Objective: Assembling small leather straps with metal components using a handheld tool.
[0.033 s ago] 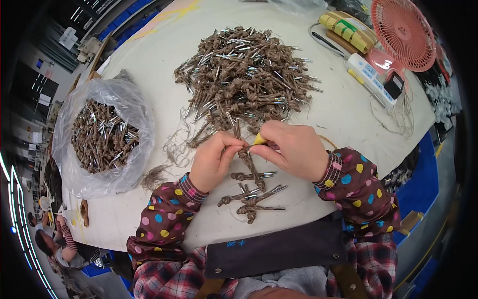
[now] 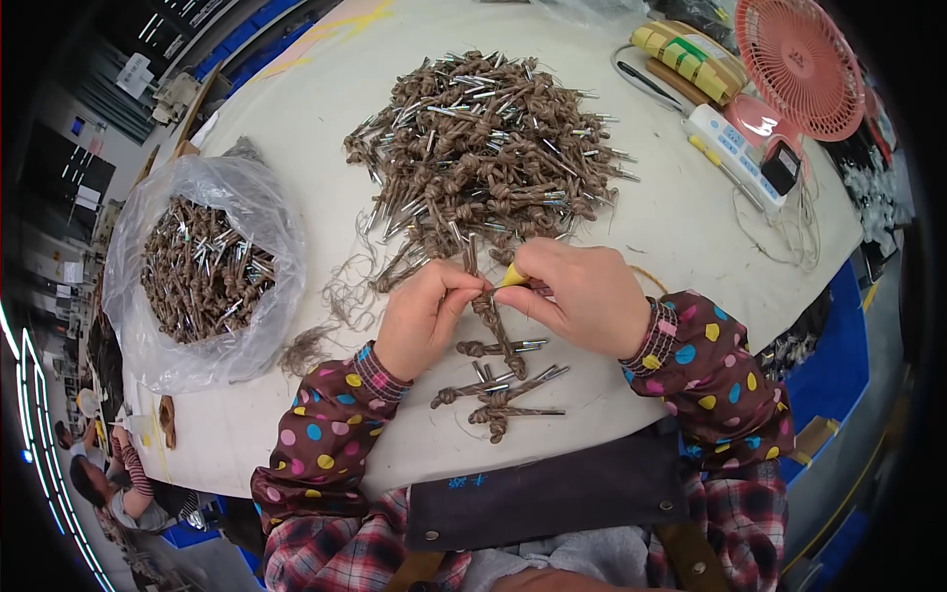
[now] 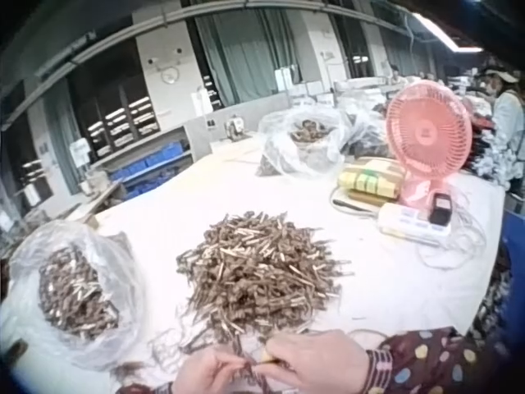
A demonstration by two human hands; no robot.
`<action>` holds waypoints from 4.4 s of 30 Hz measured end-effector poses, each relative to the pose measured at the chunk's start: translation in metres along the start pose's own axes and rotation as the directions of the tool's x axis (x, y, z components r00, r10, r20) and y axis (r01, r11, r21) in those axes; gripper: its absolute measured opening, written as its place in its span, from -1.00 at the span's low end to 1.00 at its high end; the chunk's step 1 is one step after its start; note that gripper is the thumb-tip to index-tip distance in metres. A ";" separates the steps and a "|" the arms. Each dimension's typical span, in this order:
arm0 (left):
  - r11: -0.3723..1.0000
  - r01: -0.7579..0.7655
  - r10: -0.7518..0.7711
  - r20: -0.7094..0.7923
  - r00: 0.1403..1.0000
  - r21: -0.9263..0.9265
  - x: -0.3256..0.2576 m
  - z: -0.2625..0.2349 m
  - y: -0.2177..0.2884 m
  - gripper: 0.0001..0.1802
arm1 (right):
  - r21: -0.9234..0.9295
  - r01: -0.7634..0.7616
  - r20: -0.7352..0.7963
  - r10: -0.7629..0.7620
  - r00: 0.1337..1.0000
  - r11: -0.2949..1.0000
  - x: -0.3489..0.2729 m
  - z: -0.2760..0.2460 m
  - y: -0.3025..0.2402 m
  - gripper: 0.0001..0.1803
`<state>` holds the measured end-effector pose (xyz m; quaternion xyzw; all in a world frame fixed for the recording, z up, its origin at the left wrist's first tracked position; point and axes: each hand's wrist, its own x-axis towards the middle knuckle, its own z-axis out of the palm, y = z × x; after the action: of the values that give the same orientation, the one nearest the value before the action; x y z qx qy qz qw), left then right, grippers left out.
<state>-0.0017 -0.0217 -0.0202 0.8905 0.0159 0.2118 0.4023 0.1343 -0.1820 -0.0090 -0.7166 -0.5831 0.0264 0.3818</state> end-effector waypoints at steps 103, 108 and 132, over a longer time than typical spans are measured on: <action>0.953 0.237 -0.239 0.013 0.971 -0.188 -0.045 -0.034 -0.027 -0.88 | -0.242 0.348 0.079 -0.339 0.937 0.906 0.051 0.015 0.011 -0.69; 0.795 0.344 -0.380 0.032 0.924 -0.500 -0.063 -0.036 -0.040 -0.87 | -0.232 0.392 0.113 -0.376 0.920 0.890 0.047 0.016 0.013 -0.72; 0.809 0.185 -0.357 -0.217 0.909 -0.558 -0.057 -0.034 -0.027 -0.85 | 0.599 -0.236 0.273 0.082 0.958 0.765 0.034 0.047 -0.017 -0.46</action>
<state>-0.0626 0.0096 -0.0407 0.6896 0.1489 0.2852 0.6488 0.1085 -0.1284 -0.0185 -0.5878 -0.5181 0.3341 0.5239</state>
